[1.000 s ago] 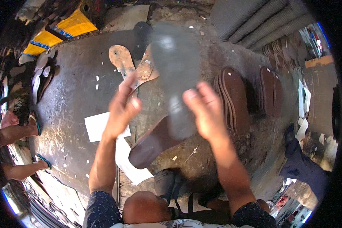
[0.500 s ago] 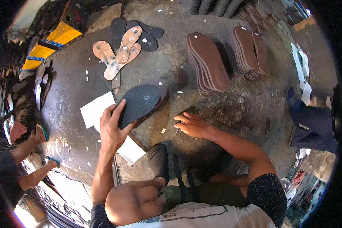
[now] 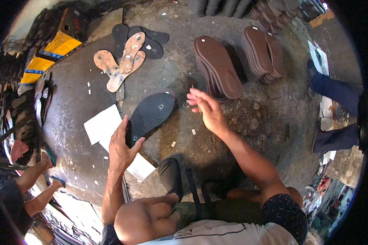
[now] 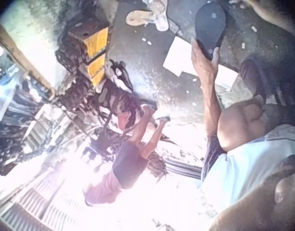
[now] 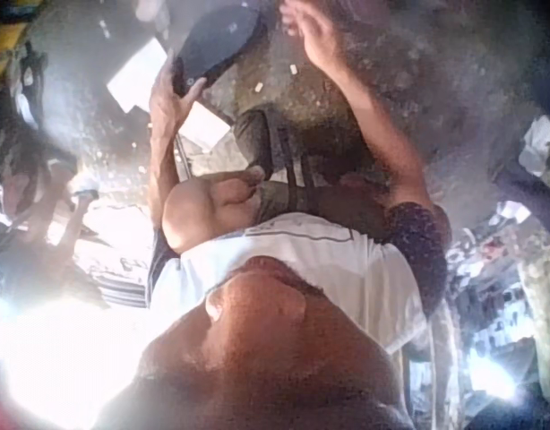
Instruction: The person sits on the floor and uses a small tool to mark or punch holes in dark shoe soles, then stacks them. They later handle brown soles and apply small white stickers from a sheet onto them.
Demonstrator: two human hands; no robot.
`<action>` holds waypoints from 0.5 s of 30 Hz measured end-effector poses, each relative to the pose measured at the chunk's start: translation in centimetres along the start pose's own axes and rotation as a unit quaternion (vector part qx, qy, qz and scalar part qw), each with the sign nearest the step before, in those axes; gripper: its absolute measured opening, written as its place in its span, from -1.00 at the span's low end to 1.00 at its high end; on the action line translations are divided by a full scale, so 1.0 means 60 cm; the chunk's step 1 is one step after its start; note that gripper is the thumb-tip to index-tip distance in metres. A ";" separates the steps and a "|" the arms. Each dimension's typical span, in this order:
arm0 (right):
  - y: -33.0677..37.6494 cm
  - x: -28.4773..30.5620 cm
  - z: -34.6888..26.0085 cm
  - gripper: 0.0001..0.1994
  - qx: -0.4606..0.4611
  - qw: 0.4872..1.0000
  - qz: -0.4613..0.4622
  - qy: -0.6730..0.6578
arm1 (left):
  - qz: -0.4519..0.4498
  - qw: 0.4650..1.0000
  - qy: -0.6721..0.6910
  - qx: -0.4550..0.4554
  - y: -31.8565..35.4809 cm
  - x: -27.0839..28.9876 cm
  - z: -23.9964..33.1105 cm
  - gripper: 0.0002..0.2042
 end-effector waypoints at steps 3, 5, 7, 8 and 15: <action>-0.020 0.000 -0.008 -0.63 0.058 0.998 0.026 -0.019 | 0.030 0.999 0.017 0.008 -0.004 -0.001 0.010 -0.09; -0.031 -0.001 -0.012 -0.65 0.025 1.000 0.012 -0.004 | 0.029 0.999 0.020 0.018 -0.012 -0.003 0.012 -0.08; -0.036 -0.002 -0.021 -0.67 -0.009 0.999 0.017 0.031 | 0.027 0.999 0.020 0.023 -0.015 -0.005 0.010 -0.07; -0.038 -0.005 -0.035 -0.68 -0.027 0.998 0.028 0.058 | 0.026 0.999 0.016 0.022 -0.015 -0.007 0.008 -0.06; -0.052 -0.012 -0.039 -0.76 0.032 0.997 0.055 -0.040 | 0.007 0.999 0.019 0.043 -0.006 -0.013 0.008 -0.02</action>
Point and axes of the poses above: each hand's wrist, its own y-axis away from the middle knuckle, its own x-axis out of the back of the hand, z = x × y, the point moved 4 cm from there along -y, towards the middle knuckle, and after that the axes turned 9 degrees about -z, right-handed, at the moved point
